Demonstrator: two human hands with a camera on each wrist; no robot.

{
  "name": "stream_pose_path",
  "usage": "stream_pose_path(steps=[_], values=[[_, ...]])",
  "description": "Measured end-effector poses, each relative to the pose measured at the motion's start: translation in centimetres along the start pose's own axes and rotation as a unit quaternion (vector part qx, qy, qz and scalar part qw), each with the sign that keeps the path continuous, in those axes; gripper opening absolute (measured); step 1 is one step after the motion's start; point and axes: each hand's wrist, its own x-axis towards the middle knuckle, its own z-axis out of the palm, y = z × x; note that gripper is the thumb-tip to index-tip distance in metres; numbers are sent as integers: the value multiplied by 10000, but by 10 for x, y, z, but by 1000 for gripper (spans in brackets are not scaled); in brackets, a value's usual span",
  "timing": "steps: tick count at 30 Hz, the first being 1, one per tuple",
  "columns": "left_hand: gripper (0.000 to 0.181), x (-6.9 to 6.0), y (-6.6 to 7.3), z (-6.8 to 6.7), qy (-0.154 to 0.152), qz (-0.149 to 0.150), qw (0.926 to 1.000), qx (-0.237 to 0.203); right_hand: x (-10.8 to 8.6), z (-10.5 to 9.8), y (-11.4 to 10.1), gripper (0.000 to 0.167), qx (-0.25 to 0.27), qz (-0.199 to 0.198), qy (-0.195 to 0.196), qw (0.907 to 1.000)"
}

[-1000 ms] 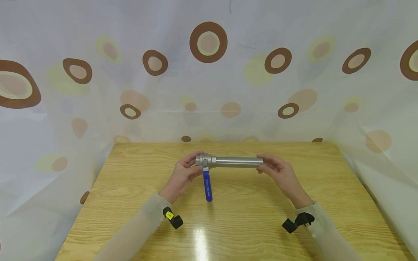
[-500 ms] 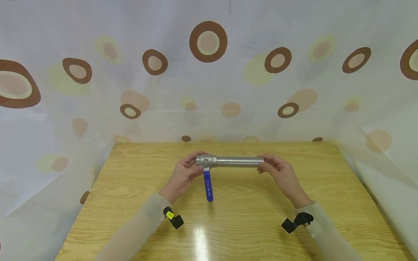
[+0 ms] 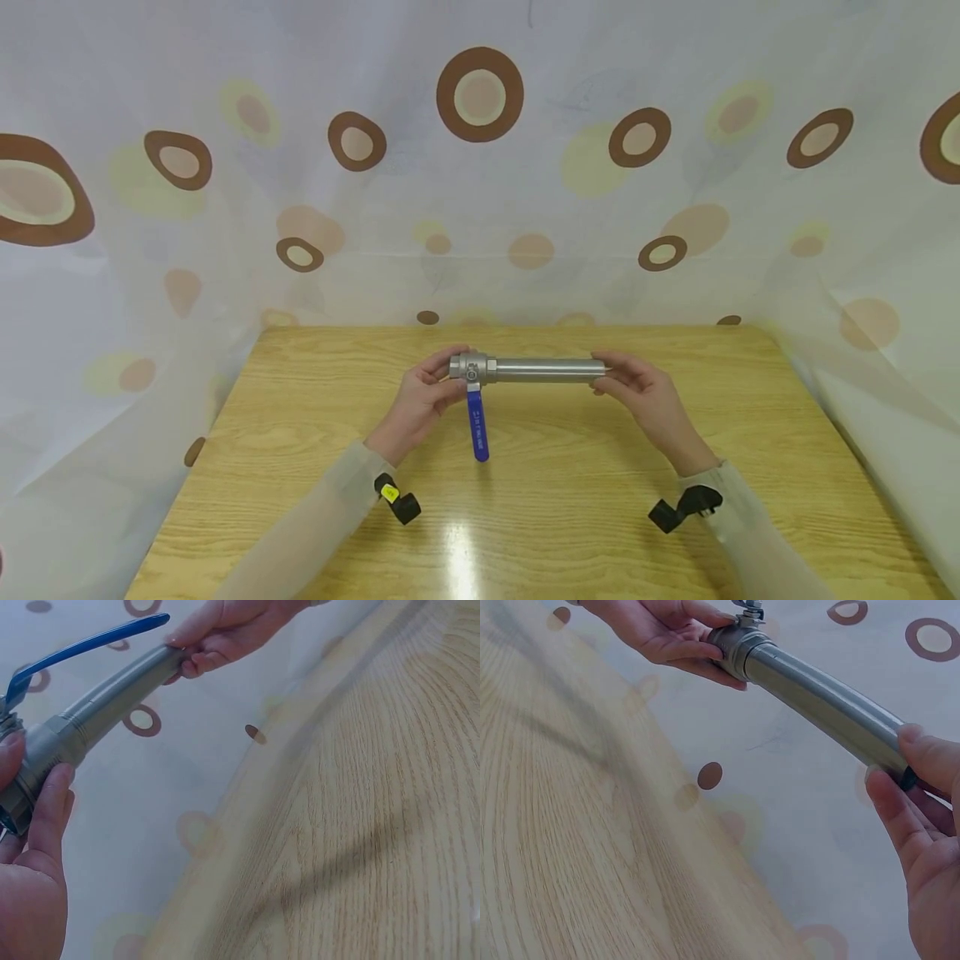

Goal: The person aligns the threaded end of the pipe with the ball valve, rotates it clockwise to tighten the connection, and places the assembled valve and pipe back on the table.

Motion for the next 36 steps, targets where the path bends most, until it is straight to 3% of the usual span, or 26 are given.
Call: stream_pose_path(steps=[18, 28, 36], values=[[54, 0, 1, 3, -129, -17, 9999, -25, 1, 1, 4, 31, -222, -18, 294, 9993], [53, -1, 1, 4, -23, 93, 10000, 25, 0, -2, 3, 44, 536, -123, -288, 9981], [53, -1, 1, 2, -69, 96, 9999, 27, 0, 0, 2, 37, 108, -120, 2, 9999]])
